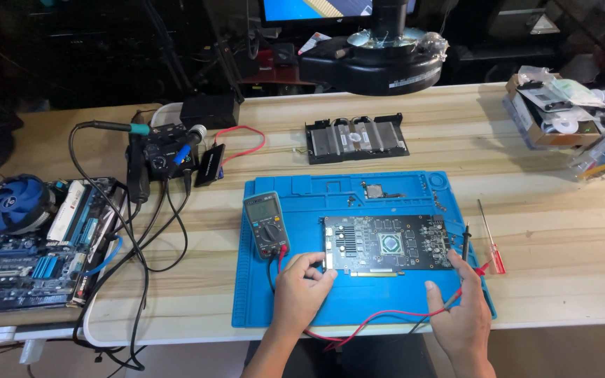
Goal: Using a multimeter to measure and test electronic components on a printed circuit board (PCB) under a microscope.
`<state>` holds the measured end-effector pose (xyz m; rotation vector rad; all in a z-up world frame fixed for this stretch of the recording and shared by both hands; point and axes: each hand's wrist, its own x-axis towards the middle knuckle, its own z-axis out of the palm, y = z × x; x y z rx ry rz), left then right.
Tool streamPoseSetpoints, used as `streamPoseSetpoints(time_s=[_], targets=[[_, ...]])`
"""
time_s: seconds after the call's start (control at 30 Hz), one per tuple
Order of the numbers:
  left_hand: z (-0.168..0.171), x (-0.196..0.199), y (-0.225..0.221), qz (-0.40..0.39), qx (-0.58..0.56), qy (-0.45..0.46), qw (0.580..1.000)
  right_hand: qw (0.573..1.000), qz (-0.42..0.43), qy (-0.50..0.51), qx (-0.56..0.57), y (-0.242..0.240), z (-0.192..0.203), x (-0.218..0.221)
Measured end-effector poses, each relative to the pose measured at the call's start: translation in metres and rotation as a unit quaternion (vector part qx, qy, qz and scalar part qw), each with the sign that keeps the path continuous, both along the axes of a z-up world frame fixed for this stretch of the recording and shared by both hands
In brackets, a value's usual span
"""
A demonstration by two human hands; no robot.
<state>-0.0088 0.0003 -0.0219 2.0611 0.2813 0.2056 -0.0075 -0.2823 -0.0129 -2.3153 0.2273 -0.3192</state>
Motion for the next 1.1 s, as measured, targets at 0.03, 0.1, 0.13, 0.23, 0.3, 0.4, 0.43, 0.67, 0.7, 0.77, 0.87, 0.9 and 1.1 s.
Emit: streamPoseSetpoints(time_s=[0.03,0.1,0.13,0.23,0.3,0.4,0.43,0.67,0.7,0.77,0.87,0.9,1.1], targets=[[0.002,0.000,0.000,0.001,0.001,0.005,1.000,0.999,0.013,-0.036,-0.003,-0.001,-0.004,0.000],[-0.001,0.000,0.000,-0.001,0.002,0.001,1.000,0.997,0.028,-0.067,0.014,-0.003,-0.007,-0.003],[-0.003,0.000,0.000,-0.003,0.003,-0.003,1.000,0.994,0.042,-0.098,0.032,-0.004,-0.008,-0.004],[0.007,-0.001,0.003,-0.017,-0.019,0.048,0.999,0.971,0.098,-0.216,0.033,-0.005,-0.017,-0.014],[0.028,-0.003,0.004,-0.025,-0.031,0.090,0.995,0.968,0.105,-0.223,0.048,0.010,-0.010,-0.028],[0.035,-0.010,0.005,-0.033,-0.028,0.122,0.992,0.968,0.114,-0.202,0.093,0.033,-0.005,-0.053],[0.034,-0.012,0.006,-0.032,-0.015,0.109,0.993,0.970,0.119,-0.176,0.120,0.040,-0.003,-0.061],[0.026,-0.066,-0.007,-0.228,0.122,-0.271,0.927,0.895,0.443,-0.056,0.002,0.030,-0.100,-0.061],[0.028,-0.070,-0.011,-0.235,0.122,-0.277,0.924,0.888,0.446,-0.115,0.003,0.038,-0.077,-0.069],[0.029,-0.072,-0.013,-0.242,0.121,-0.284,0.920,0.877,0.448,-0.173,0.003,0.053,-0.035,-0.078],[0.029,-0.069,-0.010,-0.226,0.102,-0.293,0.924,0.895,0.428,-0.124,0.027,0.066,0.006,-0.084],[0.029,-0.069,-0.008,-0.227,0.109,-0.285,0.925,0.895,0.425,-0.134,0.034,0.068,0.007,-0.084],[-0.003,-0.061,0.008,-0.151,0.057,-0.254,0.954,0.926,0.196,0.167,0.276,0.083,-0.048,-0.048]])
